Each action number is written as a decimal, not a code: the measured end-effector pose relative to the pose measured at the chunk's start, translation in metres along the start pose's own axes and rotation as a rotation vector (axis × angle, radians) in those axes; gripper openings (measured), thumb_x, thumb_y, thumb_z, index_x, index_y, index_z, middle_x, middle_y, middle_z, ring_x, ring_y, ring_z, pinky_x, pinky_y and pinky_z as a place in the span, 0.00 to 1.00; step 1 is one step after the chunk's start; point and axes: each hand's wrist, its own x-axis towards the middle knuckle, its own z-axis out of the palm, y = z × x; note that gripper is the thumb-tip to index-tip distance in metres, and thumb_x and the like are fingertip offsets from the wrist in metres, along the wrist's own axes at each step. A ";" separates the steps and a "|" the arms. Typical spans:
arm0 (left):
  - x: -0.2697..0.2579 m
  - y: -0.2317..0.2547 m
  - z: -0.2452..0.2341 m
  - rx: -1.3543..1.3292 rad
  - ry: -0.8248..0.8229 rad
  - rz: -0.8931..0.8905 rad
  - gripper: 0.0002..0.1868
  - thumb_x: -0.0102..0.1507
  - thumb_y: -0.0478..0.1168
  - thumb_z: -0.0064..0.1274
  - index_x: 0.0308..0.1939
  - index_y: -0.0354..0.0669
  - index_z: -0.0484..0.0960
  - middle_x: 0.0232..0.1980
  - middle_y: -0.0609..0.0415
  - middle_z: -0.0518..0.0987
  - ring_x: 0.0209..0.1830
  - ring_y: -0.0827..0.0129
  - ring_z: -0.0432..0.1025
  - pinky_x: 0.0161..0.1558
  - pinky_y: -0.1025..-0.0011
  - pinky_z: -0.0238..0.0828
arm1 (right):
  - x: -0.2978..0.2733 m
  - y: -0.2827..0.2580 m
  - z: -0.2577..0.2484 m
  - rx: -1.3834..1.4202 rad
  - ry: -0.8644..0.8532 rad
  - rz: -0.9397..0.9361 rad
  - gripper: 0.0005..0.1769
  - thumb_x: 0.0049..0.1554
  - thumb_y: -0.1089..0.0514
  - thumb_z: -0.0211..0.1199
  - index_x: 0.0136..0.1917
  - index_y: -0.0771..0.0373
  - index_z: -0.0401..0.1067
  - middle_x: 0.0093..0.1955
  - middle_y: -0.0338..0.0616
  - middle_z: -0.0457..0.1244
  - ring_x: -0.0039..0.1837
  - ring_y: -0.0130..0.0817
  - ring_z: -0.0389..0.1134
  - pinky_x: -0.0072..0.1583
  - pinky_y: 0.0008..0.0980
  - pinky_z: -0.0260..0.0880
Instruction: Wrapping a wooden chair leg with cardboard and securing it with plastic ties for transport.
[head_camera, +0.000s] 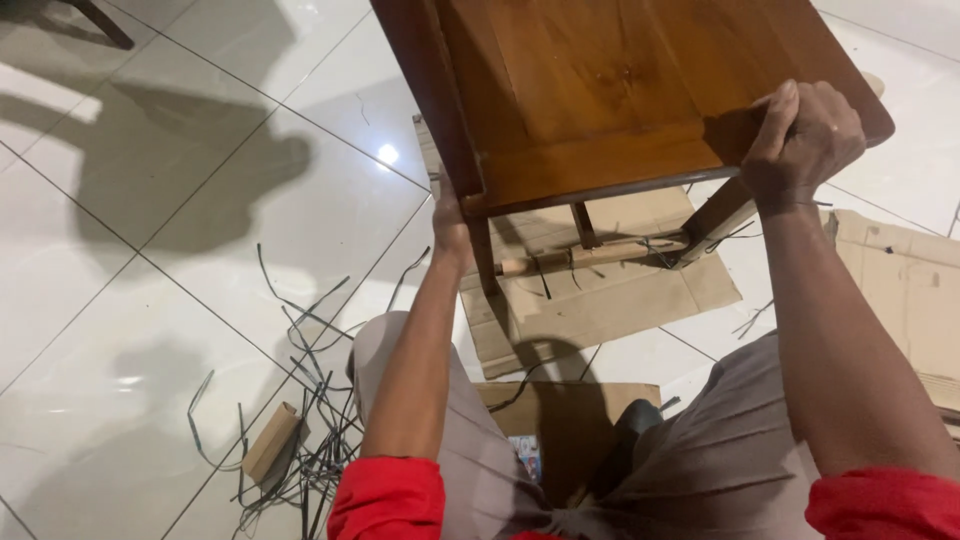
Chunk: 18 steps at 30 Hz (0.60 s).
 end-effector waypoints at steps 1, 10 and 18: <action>0.000 -0.005 -0.003 0.000 -0.002 0.006 0.28 0.66 0.55 0.51 0.71 0.65 0.71 0.68 0.56 0.72 0.67 0.56 0.65 0.67 0.49 0.57 | 0.003 -0.005 -0.005 0.002 0.005 -0.002 0.29 0.77 0.53 0.49 0.32 0.53 0.69 0.29 0.35 0.52 0.33 0.32 0.49 0.46 0.35 0.59; -0.031 -0.005 0.015 -0.112 0.077 -0.041 0.27 0.71 0.61 0.41 0.53 0.45 0.83 0.43 0.61 0.76 0.36 0.75 0.67 0.45 0.74 0.63 | 0.000 0.005 -0.009 0.084 -0.039 0.054 0.28 0.75 0.56 0.49 0.33 0.56 0.72 0.31 0.38 0.55 0.36 0.34 0.53 0.47 0.36 0.60; -0.053 -0.015 0.024 -0.084 0.062 0.006 0.27 0.71 0.65 0.37 0.36 0.49 0.77 0.34 0.61 0.74 0.30 0.76 0.65 0.38 0.73 0.62 | 0.006 -0.003 -0.023 0.174 -0.043 0.090 0.28 0.75 0.60 0.49 0.33 0.61 0.73 0.33 0.42 0.55 0.39 0.36 0.54 0.50 0.39 0.61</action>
